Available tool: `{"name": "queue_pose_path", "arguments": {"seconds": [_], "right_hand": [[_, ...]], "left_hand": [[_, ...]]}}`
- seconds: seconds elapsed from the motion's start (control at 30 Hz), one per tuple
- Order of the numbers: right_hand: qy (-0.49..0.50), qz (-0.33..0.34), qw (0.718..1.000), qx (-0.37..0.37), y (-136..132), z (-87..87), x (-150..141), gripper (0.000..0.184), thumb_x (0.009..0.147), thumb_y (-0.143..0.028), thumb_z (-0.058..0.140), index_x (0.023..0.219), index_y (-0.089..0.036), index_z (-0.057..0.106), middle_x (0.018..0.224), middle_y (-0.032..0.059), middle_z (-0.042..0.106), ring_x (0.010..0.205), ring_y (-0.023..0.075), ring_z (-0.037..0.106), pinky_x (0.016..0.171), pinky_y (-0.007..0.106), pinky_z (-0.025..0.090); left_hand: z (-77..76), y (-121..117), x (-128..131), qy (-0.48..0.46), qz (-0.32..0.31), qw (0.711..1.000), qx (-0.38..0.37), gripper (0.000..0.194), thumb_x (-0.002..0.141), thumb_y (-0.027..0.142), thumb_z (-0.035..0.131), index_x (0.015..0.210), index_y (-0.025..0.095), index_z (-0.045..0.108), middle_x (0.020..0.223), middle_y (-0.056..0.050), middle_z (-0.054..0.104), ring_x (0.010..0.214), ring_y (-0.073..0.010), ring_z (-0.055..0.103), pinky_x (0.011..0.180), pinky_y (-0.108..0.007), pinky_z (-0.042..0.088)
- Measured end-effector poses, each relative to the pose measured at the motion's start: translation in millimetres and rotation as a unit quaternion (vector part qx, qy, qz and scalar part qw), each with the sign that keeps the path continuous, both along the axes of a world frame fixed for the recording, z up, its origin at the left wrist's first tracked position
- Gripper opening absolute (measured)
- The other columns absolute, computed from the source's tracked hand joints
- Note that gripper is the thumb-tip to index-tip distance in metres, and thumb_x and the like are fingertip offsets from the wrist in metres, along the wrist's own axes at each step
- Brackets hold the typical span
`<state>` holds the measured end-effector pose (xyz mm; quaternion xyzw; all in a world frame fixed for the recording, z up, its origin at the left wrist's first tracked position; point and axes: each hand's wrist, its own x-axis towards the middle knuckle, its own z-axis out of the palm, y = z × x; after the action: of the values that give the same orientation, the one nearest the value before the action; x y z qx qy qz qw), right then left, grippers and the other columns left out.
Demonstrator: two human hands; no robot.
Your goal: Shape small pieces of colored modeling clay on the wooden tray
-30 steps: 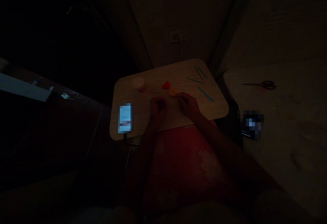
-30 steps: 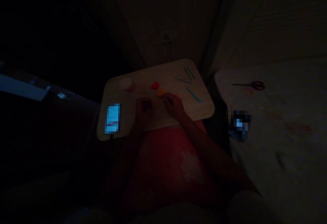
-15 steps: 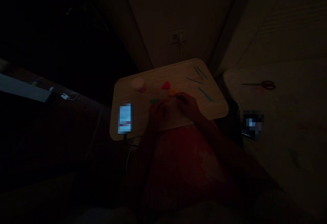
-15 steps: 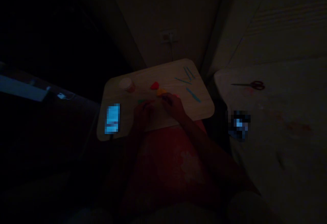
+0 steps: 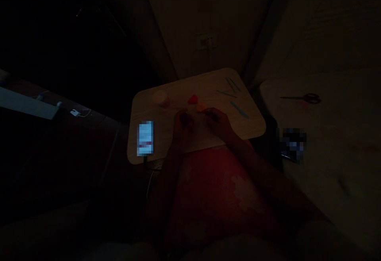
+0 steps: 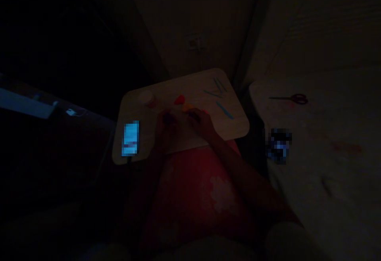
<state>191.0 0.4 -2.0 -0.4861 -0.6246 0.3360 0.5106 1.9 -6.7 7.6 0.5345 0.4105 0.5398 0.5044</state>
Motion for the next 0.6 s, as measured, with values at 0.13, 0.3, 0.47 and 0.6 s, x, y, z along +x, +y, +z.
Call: {"name": "queue_pose_path", "arguments": {"seconds": [0.13,0.3,0.47,0.6], "right_hand": [[0.002,-0.004,1.0,0.002,0,2.6,-1,0.024,0.087,-0.033,0.061,0.105,-0.022,0.074,0.1,0.0061,0.076,0.088,0.0222,0.068,0.084,0.036,0.052],[0.007,-0.001,1.0,-0.004,-1,4.0,-1,0.023,0.086,-0.033,0.061,0.102,-0.023,0.074,0.099,0.0058,0.076,0.088,0.022,0.068,0.083,0.036,0.052],[0.008,-0.003,1.0,-0.009,-1,3.0,-1,0.023,0.086,-0.034,0.062,0.102,-0.023,0.074,0.096,0.0053,0.076,0.084,0.0206,0.066,0.081,0.035,0.052],[0.014,0.003,1.0,-0.018,0,1.9,-1,0.024,0.086,-0.034,0.062,0.104,-0.022,0.073,0.099,0.0057,0.077,0.086,0.021,0.068,0.081,0.034,0.052]], "left_hand": [[2.1,-5,1,0.001,-0.01,1.0,-0.026,0.053,0.085,0.054,0.074,0.124,0.024,0.056,0.089,-0.003,0.067,0.06,-0.0118,0.059,0.048,-0.023,0.046],[6.5,-9,1,0.043,-0.006,0.999,-0.023,0.043,0.09,0.057,0.067,0.11,0.02,0.065,0.07,0.002,0.059,0.055,-0.0092,0.05,0.048,-0.021,0.039],[1.8,-6,1,0.054,-0.017,0.998,-0.023,0.038,0.092,0.055,0.063,0.103,0.019,0.066,0.064,0.003,0.051,0.052,-0.0092,0.043,0.046,-0.021,0.033],[-6.6,-1,-4,0.062,0.013,0.998,-0.015,0.023,0.091,0.043,0.061,0.096,0.02,0.065,0.063,0.003,0.051,0.051,-0.0097,0.041,0.046,-0.022,0.03]]}}
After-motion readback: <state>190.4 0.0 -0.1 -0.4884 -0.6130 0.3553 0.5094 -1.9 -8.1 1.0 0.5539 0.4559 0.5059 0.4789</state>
